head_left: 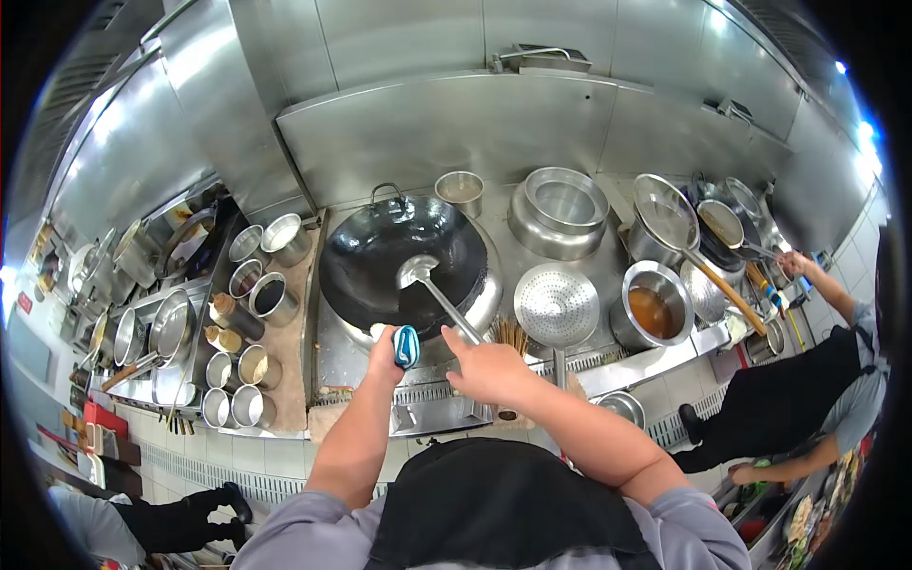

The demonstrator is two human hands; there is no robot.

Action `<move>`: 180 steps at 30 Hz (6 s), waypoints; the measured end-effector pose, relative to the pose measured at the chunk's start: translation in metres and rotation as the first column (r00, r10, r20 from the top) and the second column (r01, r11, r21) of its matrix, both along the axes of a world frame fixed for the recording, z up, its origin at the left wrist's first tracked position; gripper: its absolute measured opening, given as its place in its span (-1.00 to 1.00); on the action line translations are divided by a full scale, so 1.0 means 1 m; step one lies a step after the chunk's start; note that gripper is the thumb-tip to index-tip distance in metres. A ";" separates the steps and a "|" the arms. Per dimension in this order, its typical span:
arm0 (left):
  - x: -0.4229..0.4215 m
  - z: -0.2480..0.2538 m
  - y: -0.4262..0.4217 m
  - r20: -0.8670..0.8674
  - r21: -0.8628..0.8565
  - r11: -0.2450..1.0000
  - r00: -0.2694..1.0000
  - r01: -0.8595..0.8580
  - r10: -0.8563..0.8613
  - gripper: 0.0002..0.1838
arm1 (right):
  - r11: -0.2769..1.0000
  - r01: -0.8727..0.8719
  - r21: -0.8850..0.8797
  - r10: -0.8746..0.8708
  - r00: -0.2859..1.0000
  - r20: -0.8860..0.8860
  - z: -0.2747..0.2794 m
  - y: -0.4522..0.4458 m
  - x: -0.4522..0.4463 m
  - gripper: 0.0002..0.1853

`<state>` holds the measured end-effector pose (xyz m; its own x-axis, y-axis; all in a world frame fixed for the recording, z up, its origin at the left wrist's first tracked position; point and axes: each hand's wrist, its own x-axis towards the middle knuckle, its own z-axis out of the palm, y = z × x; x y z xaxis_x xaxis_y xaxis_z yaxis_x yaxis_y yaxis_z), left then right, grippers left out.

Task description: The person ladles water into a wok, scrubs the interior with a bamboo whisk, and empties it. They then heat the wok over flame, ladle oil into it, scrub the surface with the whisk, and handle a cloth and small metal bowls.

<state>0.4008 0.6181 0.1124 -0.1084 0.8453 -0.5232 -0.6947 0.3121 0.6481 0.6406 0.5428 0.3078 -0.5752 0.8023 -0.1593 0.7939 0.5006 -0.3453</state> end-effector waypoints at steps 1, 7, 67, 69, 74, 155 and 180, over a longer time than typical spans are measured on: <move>0.002 0.002 -0.001 0.004 0.005 1.000 1.000 -0.006 0.006 -0.82 | 1.000 -0.004 -0.005 0.004 1.000 -0.002 -0.002 0.000 -0.001 -0.20; 0.007 0.010 -0.003 0.014 0.022 1.000 1.000 0.017 -0.017 -0.78 | 0.999 0.031 -0.043 -0.032 0.999 -0.022 0.005 0.002 0.010 -0.20; -0.095 0.203 0.155 -0.657 -0.610 0.764 -0.673 0.211 -0.340 -0.02 | 0.341 0.771 -0.538 -0.938 0.237 -0.254 -0.087 -0.166 0.298 -0.64; -0.104 0.171 0.225 -0.506 -0.637 0.763 -0.806 0.110 -0.306 -0.09 | 0.268 0.788 -0.554 -0.960 0.172 -0.219 -0.083 -0.190 0.298 -0.64; -0.085 0.147 0.261 -0.556 -0.611 0.782 -0.769 0.121 -0.315 -0.27 | 0.159 0.879 -0.450 -0.982 0.095 -0.162 -0.090 -0.249 0.296 -0.62; 0.047 0.140 -0.054 -0.658 0.223 0.938 0.750 0.267 -0.057 -0.55 | 0.978 0.148 0.146 -0.116 0.971 -0.210 0.014 0.060 0.071 -0.34; 0.097 0.224 0.131 -0.751 0.261 0.675 0.584 0.690 -0.307 -0.66 | 0.721 -0.068 -0.690 -0.113 0.970 -0.214 -0.024 -0.011 0.099 -0.36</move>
